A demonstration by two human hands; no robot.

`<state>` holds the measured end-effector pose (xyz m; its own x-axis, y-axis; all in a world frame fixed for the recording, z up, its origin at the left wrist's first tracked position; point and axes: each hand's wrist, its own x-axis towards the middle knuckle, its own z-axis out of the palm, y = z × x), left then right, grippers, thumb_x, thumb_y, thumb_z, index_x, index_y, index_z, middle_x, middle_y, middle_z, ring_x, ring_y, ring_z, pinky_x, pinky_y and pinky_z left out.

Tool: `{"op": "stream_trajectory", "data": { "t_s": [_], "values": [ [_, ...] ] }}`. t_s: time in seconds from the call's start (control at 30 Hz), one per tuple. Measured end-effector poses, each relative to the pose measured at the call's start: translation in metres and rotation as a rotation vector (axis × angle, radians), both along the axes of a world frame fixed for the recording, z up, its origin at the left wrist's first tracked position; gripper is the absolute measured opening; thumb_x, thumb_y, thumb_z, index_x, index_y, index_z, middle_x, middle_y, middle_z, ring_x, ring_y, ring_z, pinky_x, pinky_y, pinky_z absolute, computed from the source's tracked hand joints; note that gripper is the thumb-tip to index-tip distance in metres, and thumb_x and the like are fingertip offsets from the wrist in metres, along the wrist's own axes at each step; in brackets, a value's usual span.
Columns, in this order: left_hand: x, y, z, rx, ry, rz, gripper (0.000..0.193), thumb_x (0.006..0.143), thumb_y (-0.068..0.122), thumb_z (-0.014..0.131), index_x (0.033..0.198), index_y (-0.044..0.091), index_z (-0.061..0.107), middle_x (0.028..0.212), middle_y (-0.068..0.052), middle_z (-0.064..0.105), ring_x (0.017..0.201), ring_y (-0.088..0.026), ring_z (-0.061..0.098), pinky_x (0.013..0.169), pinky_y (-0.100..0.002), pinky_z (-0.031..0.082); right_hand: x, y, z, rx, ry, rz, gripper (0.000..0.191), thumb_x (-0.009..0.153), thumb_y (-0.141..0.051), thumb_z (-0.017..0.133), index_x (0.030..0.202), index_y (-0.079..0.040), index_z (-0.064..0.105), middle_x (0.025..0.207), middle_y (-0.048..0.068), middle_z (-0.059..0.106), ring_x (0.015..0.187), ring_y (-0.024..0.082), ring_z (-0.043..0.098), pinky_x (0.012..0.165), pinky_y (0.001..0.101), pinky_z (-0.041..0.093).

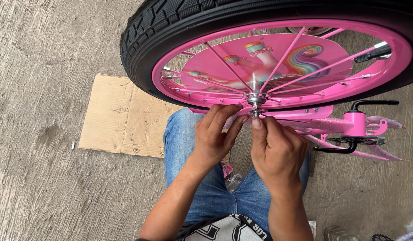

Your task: The person sits on the workshop floor assembling a pink children's bicycle. They position a pink fender against the front fork, align it with the wheel, and use a wrench to tighten the mounting bolts, then work on the front axle nut by hand.

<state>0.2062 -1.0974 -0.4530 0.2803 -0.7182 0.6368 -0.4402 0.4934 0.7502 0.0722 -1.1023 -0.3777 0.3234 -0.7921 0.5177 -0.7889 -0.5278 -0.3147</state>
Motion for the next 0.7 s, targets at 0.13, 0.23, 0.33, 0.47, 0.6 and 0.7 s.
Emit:
{"op": "stream_trajectory", "data": {
  "t_s": [0.13, 0.23, 0.33, 0.47, 0.6, 0.7],
  "values": [
    [0.0, 0.0, 0.0, 0.002, 0.001, -0.01, 0.033, 0.091, 0.006, 0.083, 0.118, 0.005, 0.063, 0.1, -0.008, 0.069, 0.084, -0.024, 0.072, 0.068, -0.035, 0.057, -0.003, 0.003, 0.006, 0.09, -0.036, -0.023, 0.03, 0.095, -0.029, 0.077, 0.082, -0.007, 0.061, 0.062, 0.006, 0.061, 0.055, 0.027, 0.064, 0.053, 0.0414, 0.046],
    [0.0, 0.0, -0.001, 0.014, 0.021, -0.018, 0.033, 0.091, 0.006, 0.083, 0.118, 0.004, 0.063, 0.1, -0.008, 0.069, 0.084, -0.024, 0.072, 0.068, -0.034, 0.057, -0.003, 0.008, 0.011, 0.134, -0.069, -0.124, 0.038, 0.084, -0.034, 0.086, 0.084, -0.004, 0.062, 0.059, 0.006, 0.059, 0.043, 0.023, 0.057, 0.045, 0.0386, 0.044],
    [0.0, 0.001, -0.002, 0.018, 0.014, -0.013, 0.033, 0.091, 0.006, 0.083, 0.117, 0.004, 0.064, 0.1, -0.009, 0.069, 0.085, -0.024, 0.072, 0.069, -0.034, 0.058, -0.001, 0.006, 0.013, 0.029, -0.043, -0.038, 0.027, 0.091, -0.024, 0.081, 0.087, -0.005, 0.063, 0.066, 0.005, 0.063, 0.051, 0.022, 0.062, 0.05, 0.0384, 0.047],
    [-0.001, 0.0, -0.002, 0.017, 0.005, 0.005, 0.034, 0.09, 0.005, 0.084, 0.117, 0.005, 0.064, 0.1, -0.009, 0.069, 0.085, -0.024, 0.072, 0.069, -0.034, 0.058, 0.001, 0.003, 0.012, -0.026, 0.011, 0.035, 0.021, 0.102, -0.019, 0.076, 0.089, -0.007, 0.064, 0.075, 0.006, 0.065, 0.064, 0.027, 0.065, 0.06, 0.0414, 0.048],
    [-0.001, 0.0, -0.002, 0.012, 0.01, 0.005, 0.034, 0.09, 0.005, 0.084, 0.118, 0.005, 0.063, 0.101, -0.009, 0.069, 0.087, -0.025, 0.073, 0.071, -0.034, 0.058, -0.001, 0.002, 0.012, 0.014, 0.044, 0.003, 0.023, 0.098, -0.02, 0.079, 0.085, -0.007, 0.065, 0.069, 0.007, 0.064, 0.062, 0.029, 0.064, 0.057, 0.0431, 0.046],
    [-0.001, -0.001, -0.002, 0.013, 0.002, -0.002, 0.035, 0.089, 0.006, 0.084, 0.117, 0.005, 0.063, 0.1, -0.009, 0.069, 0.086, -0.025, 0.072, 0.07, -0.035, 0.058, -0.003, 0.004, 0.014, 0.061, 0.021, -0.051, 0.035, 0.086, -0.032, 0.087, 0.085, -0.004, 0.065, 0.063, 0.008, 0.061, 0.055, 0.027, 0.062, 0.053, 0.0419, 0.047]
  ]
}}
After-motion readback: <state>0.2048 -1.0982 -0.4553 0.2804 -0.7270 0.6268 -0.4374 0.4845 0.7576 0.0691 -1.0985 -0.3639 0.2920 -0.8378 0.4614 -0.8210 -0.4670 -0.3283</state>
